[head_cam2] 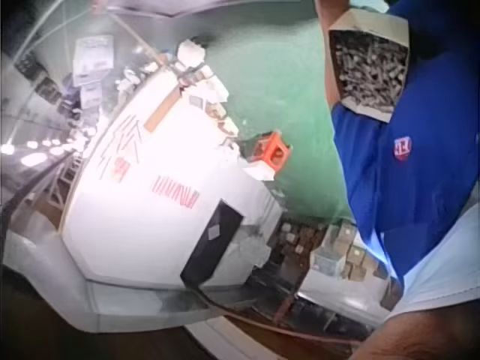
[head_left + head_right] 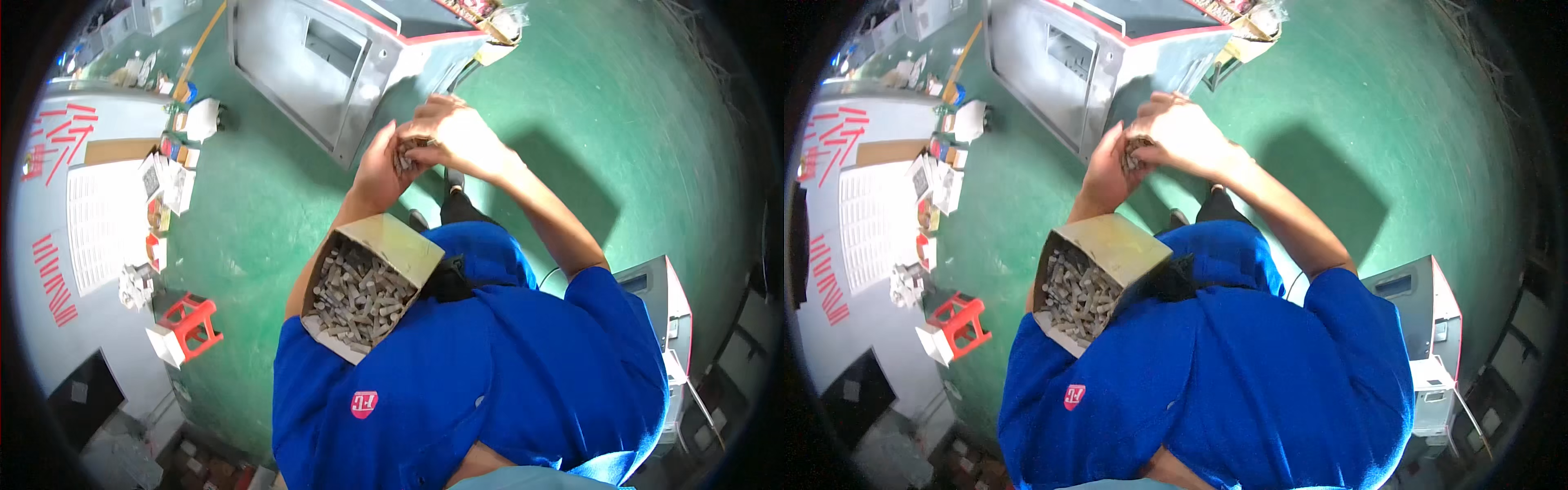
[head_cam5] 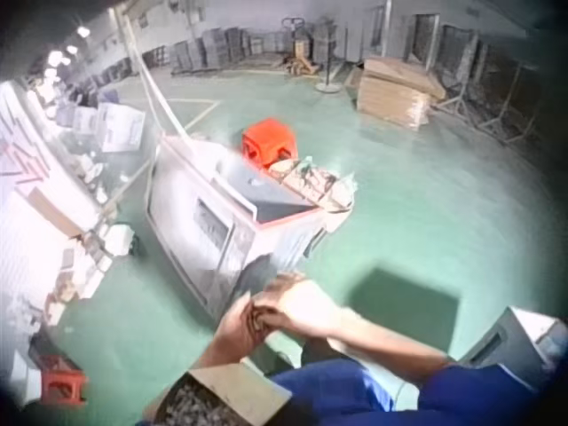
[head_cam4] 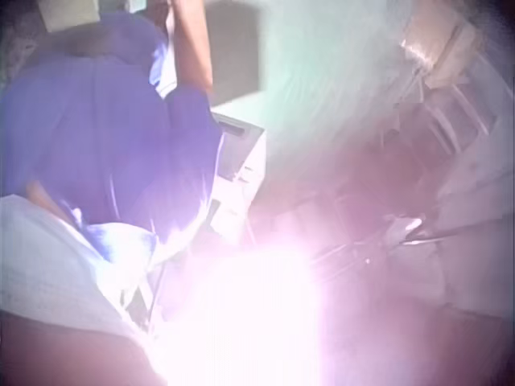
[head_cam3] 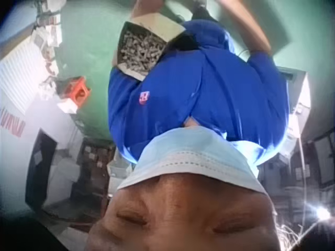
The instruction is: The worker is picking small metal pins from a waist-mounted box and inserting them into the pre-drilled holes of a grey metal cabinet frame.
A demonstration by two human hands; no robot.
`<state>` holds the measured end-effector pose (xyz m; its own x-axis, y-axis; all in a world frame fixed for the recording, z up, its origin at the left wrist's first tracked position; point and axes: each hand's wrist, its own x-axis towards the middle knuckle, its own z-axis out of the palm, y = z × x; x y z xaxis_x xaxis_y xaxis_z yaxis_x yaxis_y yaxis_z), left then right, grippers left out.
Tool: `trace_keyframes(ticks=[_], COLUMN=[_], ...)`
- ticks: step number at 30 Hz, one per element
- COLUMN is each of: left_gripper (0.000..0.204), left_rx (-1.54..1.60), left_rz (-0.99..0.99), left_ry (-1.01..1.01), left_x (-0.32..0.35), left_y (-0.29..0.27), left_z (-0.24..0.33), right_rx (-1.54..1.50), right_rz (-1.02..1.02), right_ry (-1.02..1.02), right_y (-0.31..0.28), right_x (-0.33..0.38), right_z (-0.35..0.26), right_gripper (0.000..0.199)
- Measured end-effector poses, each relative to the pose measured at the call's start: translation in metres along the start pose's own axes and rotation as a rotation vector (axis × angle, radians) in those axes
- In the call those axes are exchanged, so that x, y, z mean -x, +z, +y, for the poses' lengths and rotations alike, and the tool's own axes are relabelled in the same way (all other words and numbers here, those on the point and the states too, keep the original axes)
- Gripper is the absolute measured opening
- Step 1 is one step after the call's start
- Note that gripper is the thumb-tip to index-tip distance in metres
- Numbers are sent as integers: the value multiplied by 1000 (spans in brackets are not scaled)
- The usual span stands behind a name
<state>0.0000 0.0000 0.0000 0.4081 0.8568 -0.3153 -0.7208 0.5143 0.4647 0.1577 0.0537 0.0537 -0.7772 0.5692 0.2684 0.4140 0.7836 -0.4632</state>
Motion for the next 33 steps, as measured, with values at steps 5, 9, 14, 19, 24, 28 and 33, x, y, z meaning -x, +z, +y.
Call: trace_keyframes(ticks=[5, 9, 14, 19, 24, 28, 33], left_gripper=[44, 38, 33, 30, 27, 25, 27], left_rx=[63, 49, 106, 51, 69, 48, -69], left_rz=[76, -1, -35, 5, -4, 0, 6], left_ry=[-65, -79, -106, -184, -243, -298, -365], left_x=[16, 3, -17, -22, -19, -11, -8], left_y=[-22, -29, -35, -21, -23, -30, -27], left_z=[15, 14, 22, 36, 38, 34, 29], right_rx=[172, 43, -249, -500, -678, -776, -755], right_rz=[25, 114, 185, 513, 793, 875, 868], right_ry=[-14, 0, 212, 184, 456, 471, 439], right_y=[23, 18, 6, 10, 14, 21, 22], right_x=[-9, -8, -9, -4, -4, -2, 13], right_z=[-23, -18, 1, 37, 38, 34, 32], right_gripper=[9, 9, 21, 14, 10, 10, 8])
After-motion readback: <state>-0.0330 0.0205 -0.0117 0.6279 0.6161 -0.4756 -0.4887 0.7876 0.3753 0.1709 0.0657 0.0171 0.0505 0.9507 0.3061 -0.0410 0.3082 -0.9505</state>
